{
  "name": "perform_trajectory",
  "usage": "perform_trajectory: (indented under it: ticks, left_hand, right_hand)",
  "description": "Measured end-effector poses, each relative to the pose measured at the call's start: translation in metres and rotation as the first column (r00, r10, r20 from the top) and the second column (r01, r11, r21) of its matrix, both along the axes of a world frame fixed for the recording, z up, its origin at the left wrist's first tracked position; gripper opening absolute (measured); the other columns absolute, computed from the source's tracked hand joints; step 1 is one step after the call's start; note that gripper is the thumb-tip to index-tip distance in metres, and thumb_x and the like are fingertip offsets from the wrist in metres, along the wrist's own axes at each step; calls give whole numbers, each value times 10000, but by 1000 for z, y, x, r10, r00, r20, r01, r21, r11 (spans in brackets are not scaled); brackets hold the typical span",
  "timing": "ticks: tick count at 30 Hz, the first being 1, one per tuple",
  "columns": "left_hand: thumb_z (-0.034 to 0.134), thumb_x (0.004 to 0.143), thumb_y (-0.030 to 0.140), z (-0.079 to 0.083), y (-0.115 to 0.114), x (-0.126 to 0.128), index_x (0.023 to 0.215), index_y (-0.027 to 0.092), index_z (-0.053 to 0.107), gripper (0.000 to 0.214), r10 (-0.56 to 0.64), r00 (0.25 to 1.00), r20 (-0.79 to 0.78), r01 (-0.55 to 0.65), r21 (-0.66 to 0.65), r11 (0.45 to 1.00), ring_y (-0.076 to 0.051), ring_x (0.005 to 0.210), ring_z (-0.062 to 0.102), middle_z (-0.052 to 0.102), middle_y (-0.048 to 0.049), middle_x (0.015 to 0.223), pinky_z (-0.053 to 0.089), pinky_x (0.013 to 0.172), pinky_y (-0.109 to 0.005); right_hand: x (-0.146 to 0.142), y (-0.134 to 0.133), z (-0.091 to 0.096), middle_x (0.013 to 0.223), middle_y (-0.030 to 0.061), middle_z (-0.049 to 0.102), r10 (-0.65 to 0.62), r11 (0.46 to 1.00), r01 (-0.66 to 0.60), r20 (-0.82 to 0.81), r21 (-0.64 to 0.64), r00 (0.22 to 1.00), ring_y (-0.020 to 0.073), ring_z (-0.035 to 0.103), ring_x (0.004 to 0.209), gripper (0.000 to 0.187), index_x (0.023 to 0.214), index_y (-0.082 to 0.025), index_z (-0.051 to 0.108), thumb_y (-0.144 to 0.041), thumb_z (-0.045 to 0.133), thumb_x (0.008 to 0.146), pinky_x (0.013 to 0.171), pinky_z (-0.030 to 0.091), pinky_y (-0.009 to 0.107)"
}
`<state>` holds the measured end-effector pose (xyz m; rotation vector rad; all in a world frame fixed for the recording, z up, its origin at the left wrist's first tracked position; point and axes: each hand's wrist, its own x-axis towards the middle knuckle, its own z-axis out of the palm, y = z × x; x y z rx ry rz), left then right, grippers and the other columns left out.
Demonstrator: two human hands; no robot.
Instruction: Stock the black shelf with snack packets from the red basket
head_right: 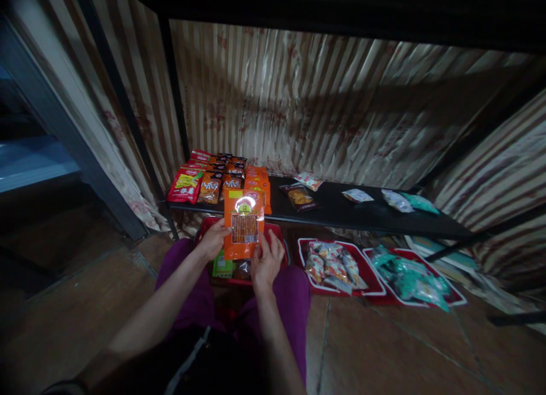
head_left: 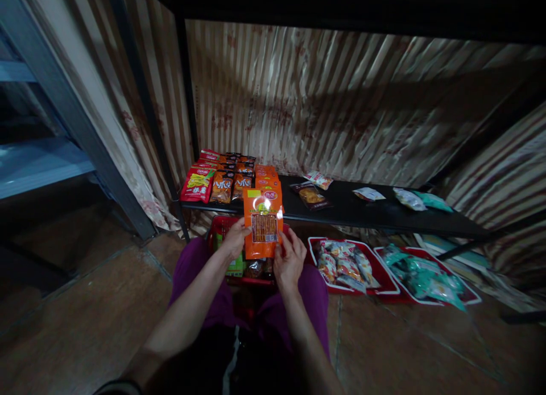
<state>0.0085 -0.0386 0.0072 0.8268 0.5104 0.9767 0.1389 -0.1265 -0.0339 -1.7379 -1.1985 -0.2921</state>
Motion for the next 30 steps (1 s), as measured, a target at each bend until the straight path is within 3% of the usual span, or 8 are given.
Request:
perform_trajectory:
  ticks: [4, 8, 12, 17, 19, 23, 26, 30]
  left_hand:
    - [697, 626, 197, 2, -7, 4, 978, 152, 641, 359, 0, 1000, -30, 2, 64, 998, -201, 880, 646, 708, -51, 943, 472, 858, -337]
    - [670, 686, 259, 3, -15, 9, 988, 151, 645, 322, 1, 991, -130, 18, 147, 989, -190, 868, 636, 705, -48, 940, 471, 837, -312]
    - [628, 747, 276, 3, -21, 13, 970, 150, 656, 258, 33, 963, -268, 37, 251, 967, -177, 853, 626, 698, -50, 943, 472, 804, -285]
    - [580, 813, 320, 2, -25, 15, 947, 153, 678, 236, 94, 921, -379, 37, 325, 945, -184, 939, 620, 696, -70, 984, 467, 852, -282]
    - [563, 831, 321, 2, -27, 16, 954, 151, 683, 241, 81, 913, -399, 52, 313, 948, -184, 962, 620, 694, -82, 1014, 470, 867, -289]
    - [568, 828, 295, -2, -28, 18, 946, 151, 673, 214, 46, 936, -349, 39, 232, 972, -191, 951, 634, 669, -105, 1095, 524, 787, -299]
    - [551, 818, 215, -9, -22, 17, 878, 154, 671, 148, 185, 909, -374, -88, 261, 961, -181, 889, 649, 691, -91, 1008, 528, 782, -307]
    - [536, 792, 147, -20, -9, 11, 881, 185, 673, 168, 376, 763, -526, -202, 359, 911, -170, 845, 646, 707, -50, 900, 491, 826, -307]
  right_hand:
    - [-4, 0, 1, 1247, 83, 604, 49, 998, -50, -41, -35, 998, 247, 475, 1153, 379, 1165, -219, 647, -275, 424, 864, 997, 410, 453]
    - [-8, 0, 3, 1231, 109, 627, 189, 971, -221, -267, -96, 945, 238, 555, 1132, 453, 1238, -180, 593, -410, 414, 890, 1002, 420, 429]
    - [-13, -3, 10, 1280, 116, 597, 250, 928, -351, -496, -121, 831, 256, 553, 1172, 574, 1326, -188, 506, -522, 469, 861, 1002, 417, 425]
    - [-17, -5, 15, 1234, 84, 631, 406, 871, -485, -660, 70, 632, 251, 564, 1157, 566, 1284, -202, 540, -506, 583, 809, 1013, 405, 397]
    - [-17, -4, 12, 1173, 76, 663, 425, 869, -471, -721, 154, 548, 247, 591, 1107, 513, 1197, -191, 604, -492, 624, 782, 1000, 418, 397]
    - [-14, 0, 3, 1018, 67, 715, 395, 904, -316, -846, 288, 358, 235, 650, 952, 426, 1024, -180, 677, -508, 637, 756, 886, 489, 390]
    - [-11, 2, 1, 899, 44, 725, 398, 911, -221, -884, 349, 244, 219, 669, 835, 387, 921, -189, 685, -507, 688, 700, 789, 522, 371]
    - [-9, 1, 5, 828, 33, 720, 405, 910, -169, -897, 378, 174, 207, 669, 748, 405, 902, -189, 689, -495, 741, 641, 735, 538, 368]
